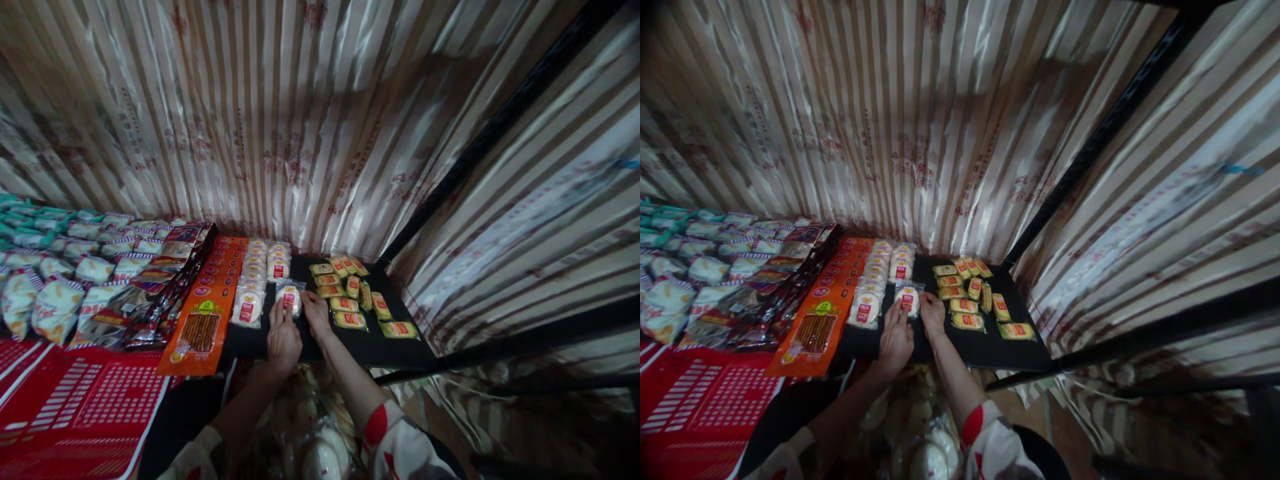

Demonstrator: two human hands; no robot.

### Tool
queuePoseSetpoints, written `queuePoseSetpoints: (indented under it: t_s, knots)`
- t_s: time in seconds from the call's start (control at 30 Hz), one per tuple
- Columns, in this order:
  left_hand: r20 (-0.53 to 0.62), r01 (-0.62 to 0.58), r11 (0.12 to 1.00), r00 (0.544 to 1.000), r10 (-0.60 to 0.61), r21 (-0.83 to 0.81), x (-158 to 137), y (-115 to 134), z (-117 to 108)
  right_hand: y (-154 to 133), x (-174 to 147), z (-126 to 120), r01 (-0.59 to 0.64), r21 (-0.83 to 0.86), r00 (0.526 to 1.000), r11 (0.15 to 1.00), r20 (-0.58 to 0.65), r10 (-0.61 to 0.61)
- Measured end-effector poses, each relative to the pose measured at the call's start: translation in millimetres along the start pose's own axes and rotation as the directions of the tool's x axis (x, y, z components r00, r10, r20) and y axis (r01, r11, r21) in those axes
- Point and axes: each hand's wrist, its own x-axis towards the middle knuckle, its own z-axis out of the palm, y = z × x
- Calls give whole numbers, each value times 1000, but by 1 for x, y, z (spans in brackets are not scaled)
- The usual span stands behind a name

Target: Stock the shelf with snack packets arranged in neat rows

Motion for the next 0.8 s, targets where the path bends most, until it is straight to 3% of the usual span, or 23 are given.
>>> queuePoseSetpoints:
  t_s: [0.53,0.8]
  knots:
    - [-25,39,997,999,-38,68,41,-19,11,-4,42,39,44,-98,999,994,-13,-46]
    - [-17,43,981,999,-40,190,46,-21,14,-11,49,49,57,-282,998,958,-20,-65]
